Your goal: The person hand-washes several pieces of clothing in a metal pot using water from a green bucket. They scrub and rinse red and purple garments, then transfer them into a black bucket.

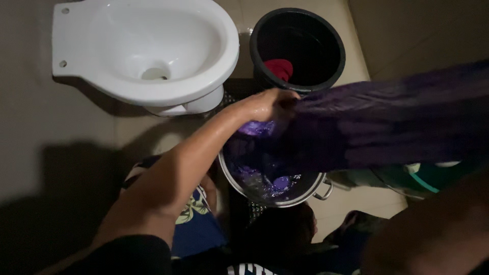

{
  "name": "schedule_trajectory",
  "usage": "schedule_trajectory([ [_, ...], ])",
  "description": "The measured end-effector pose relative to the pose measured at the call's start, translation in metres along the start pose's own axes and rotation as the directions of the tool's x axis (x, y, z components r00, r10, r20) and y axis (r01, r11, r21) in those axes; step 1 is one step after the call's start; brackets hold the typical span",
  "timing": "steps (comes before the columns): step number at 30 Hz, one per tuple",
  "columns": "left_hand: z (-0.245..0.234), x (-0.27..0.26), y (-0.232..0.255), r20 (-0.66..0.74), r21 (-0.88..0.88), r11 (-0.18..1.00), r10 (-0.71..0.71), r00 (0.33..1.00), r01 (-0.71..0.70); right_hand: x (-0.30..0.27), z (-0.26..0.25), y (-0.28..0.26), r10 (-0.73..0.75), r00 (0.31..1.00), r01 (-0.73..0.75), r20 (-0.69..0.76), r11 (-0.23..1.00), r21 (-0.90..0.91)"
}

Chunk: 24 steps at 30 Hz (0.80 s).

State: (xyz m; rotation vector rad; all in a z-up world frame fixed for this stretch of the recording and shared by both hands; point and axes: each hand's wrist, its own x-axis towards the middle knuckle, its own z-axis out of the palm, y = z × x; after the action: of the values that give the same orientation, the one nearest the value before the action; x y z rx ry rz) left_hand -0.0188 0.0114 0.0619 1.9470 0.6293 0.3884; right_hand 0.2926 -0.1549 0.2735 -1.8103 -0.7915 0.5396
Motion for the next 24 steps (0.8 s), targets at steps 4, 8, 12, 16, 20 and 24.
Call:
schedule_trajectory([
  [4, 0.008, -0.005, -0.018, -0.149, 0.262, 0.946, -0.156, 0.976, 0.191, 0.024, 0.023, 0.073, 0.103, 0.993, -0.093, 0.061, 0.984, -0.149],
  [8, 0.021, -0.011, -0.013, -0.082, 0.255, 0.909, -0.318, 0.944, 0.329, 0.053, 0.114, 0.233, 0.244, 0.946, -0.118, 0.214, 0.873, -0.473],
  [12, 0.025, -0.012, 0.002, -0.024, 0.237, 0.862, -0.456, 0.89, 0.448, 0.038, 0.228, 0.393, -0.008, 0.939, 0.247, 0.343, 0.709, -0.66],
  [16, 0.025, -0.009, 0.008, 0.0, 0.249, 0.856, -0.467, 0.884, 0.452, -0.011, 0.277, 0.465, 0.248, 0.858, 0.298, 0.449, 0.472, -0.83],
  [20, 0.033, -0.004, 0.009, 0.05, 0.242, 0.821, -0.543, 0.838, 0.517, -0.058, 0.27, 0.484, 0.383, 0.737, 0.48, 0.556, 0.281, -0.831],
  [24, 0.036, 0.004, 0.012, 0.109, 0.234, 0.819, -0.557, 0.823, 0.524, -0.066, 0.271, 0.504, 0.374, 0.743, 0.409, 0.555, 0.403, -0.819],
])
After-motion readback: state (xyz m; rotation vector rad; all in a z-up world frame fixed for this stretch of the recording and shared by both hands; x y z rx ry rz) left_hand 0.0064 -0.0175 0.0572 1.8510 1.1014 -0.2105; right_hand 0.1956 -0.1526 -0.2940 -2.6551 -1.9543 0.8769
